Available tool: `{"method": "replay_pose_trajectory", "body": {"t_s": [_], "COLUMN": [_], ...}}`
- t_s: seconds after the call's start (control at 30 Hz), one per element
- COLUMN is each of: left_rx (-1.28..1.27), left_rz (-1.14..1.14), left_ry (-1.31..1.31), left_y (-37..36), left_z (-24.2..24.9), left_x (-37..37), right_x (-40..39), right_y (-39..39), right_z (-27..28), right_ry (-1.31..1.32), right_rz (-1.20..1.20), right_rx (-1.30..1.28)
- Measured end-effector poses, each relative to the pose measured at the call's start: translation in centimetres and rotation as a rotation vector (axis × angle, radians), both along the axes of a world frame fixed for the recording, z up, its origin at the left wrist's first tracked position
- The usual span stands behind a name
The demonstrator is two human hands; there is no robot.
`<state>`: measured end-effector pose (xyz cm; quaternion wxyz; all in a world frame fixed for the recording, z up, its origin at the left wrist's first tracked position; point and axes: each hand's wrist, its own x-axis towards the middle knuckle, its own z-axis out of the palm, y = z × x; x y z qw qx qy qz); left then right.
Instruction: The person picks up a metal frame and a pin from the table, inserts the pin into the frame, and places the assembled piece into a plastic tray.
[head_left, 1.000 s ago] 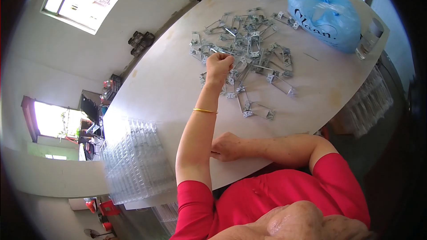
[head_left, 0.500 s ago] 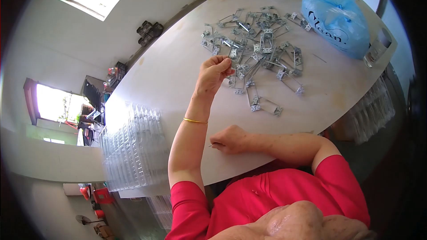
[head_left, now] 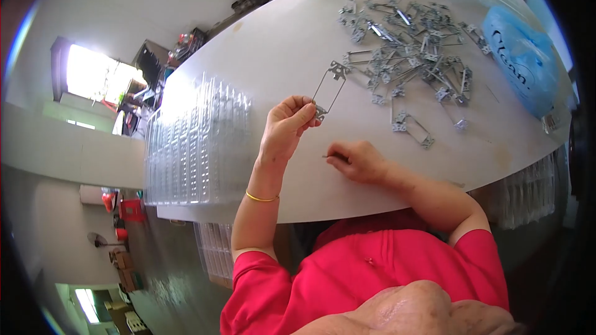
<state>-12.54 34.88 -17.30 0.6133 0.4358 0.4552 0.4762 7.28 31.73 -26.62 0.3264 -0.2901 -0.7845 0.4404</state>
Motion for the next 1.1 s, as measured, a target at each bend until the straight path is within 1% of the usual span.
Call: {"method": "replay_pose_trajectory", "body": {"t_s": [0.03, 0.07, 0.1, 0.13, 0.2, 0.23, 0.27, 0.33, 0.37, 0.4, 0.43, 0.57, 0.63, 0.73, 0.83, 0.9, 1.03, 1.1], "left_rx": [-0.004, -0.004, -0.013, -0.022, -0.031, -0.065, -0.099, -0.122, -0.118, -0.115, -0.123, -0.139, -0.146, -0.160, -0.159, -0.112, -0.114, -0.084], "left_rz": [0.031, 0.053, 0.077, 0.100, 0.116, 0.108, 0.097, 0.126, 0.079, 0.026, 0.022, -0.029, -0.042, -0.016, 0.010, 0.081, 0.090, 0.133], "left_ry": [-0.056, -0.058, -0.095, -0.133, -0.149, -0.124, -0.099, -0.096, -0.058, -0.020, -0.029, -0.001, -0.006, -0.013, -0.084, 0.028, 0.002, -0.030], "left_y": [-1.1, -2.1, -3.0, -3.8, -5.0, -5.4, -5.8, -6.3, -6.4, -6.5, -6.6, -6.4, -6.3, -6.2, -6.7, -7.3, -8.5, -8.7], "left_z": [-0.4, -0.8, -1.2, -1.6, -2.5, -2.9, -3.2, -3.6, -3.9, -4.2, -4.4, -4.8, -5.3, -6.3, -6.1, -5.2, -5.2, -5.6], "left_x": [-0.9, -1.7, -2.2, -2.7, -3.4, -3.5, -3.6, -3.5, -3.6, -3.6, -3.5, -2.8, -2.7, -2.7, -2.3, -1.5, -0.1, 0.5], "right_x": [0.0, -0.1, -0.4, -0.5, -0.6, -0.6, -0.4, 0.0, 0.1, 0.2, 0.4, 0.5, 0.3, 0.5, 0.6, 0.7, 0.7, 0.6], "right_y": [0.0, 0.0, 0.2, 0.3, 0.5, 0.9, 1.2, 1.6, 1.9, 2.1, 2.3, 2.5, 2.4, 2.5, 2.4, 2.6, 2.7, 2.4], "right_z": [0.2, 0.1, -0.9, -1.1, -1.0, -1.2, -0.8, 0.8, 1.3, 1.7, 2.0, 2.6, 2.1, 0.7, 1.1, 0.7, 0.2, 0.3], "right_ry": [0.052, 0.102, 0.146, 0.139, 0.348, 0.408, 0.396, 0.429, 0.416, 0.471, 0.529, 0.484, 0.525, 0.540, 0.554, 0.561, 0.570, 0.534], "right_rz": [-0.037, -0.074, -0.058, -0.038, -0.119, -0.117, -0.104, -0.296, -0.292, -0.323, -0.358, -0.360, -0.356, -0.379, -0.432, -0.448, -0.463, -0.451], "right_rx": [-0.085, -0.169, -0.289, -0.291, -0.502, -0.529, -0.534, -0.547, -0.553, -0.499, -0.442, -0.430, -0.500, -0.491, -0.514, -0.533, -0.569, -0.580]}}
